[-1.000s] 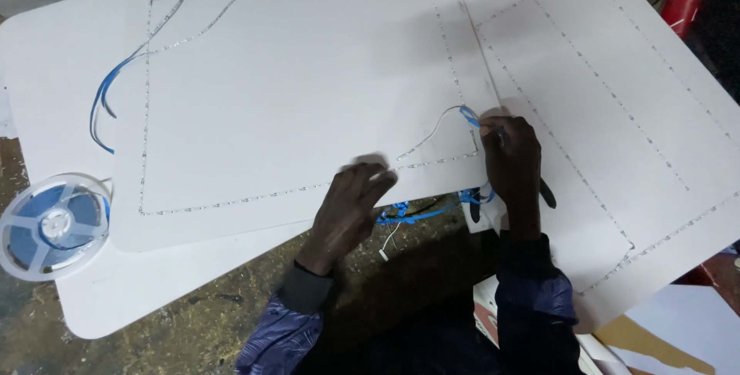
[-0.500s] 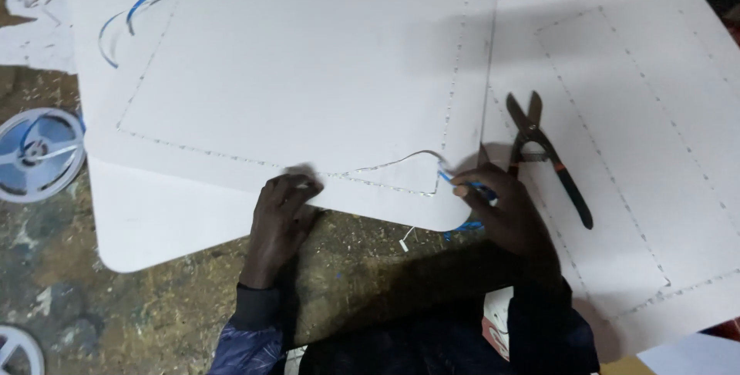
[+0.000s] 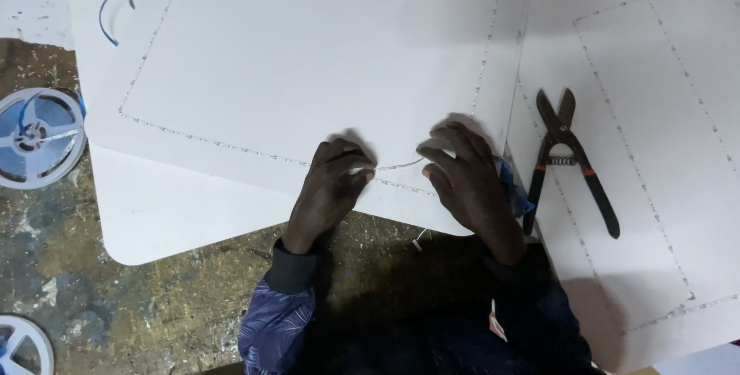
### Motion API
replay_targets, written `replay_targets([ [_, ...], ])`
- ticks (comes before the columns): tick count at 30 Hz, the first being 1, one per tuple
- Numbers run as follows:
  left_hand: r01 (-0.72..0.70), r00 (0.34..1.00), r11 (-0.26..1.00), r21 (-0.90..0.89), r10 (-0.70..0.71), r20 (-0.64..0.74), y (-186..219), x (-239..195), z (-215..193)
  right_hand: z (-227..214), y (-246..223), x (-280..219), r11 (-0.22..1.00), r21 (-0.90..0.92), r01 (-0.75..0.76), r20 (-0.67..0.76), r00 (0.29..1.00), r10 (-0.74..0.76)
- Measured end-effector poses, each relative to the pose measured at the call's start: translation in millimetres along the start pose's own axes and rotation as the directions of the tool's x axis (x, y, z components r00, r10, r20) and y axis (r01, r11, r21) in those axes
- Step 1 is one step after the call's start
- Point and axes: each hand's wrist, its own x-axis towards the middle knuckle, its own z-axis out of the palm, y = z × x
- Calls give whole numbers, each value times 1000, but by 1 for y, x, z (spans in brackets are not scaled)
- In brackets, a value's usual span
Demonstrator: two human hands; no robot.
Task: Applying adhesive LED strips to a sign board by peeling the backing and pressing the strip along a marked rectangular path using a small pressing tool.
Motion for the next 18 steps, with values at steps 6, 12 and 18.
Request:
replay_targets([
  [6,27,995,998,-61,-32,-90,-6,2,13,25,44,0,977,-172,130,4,991,-131],
  [12,47,997,996,-82,-52,-60,-14,2,20,-2,24,26,987,65,-145,305,945,119],
  [18,32,998,998,-48,-34,-49,-15,-4,19,-36,11,52,876,422,-232,398,916,51],
])
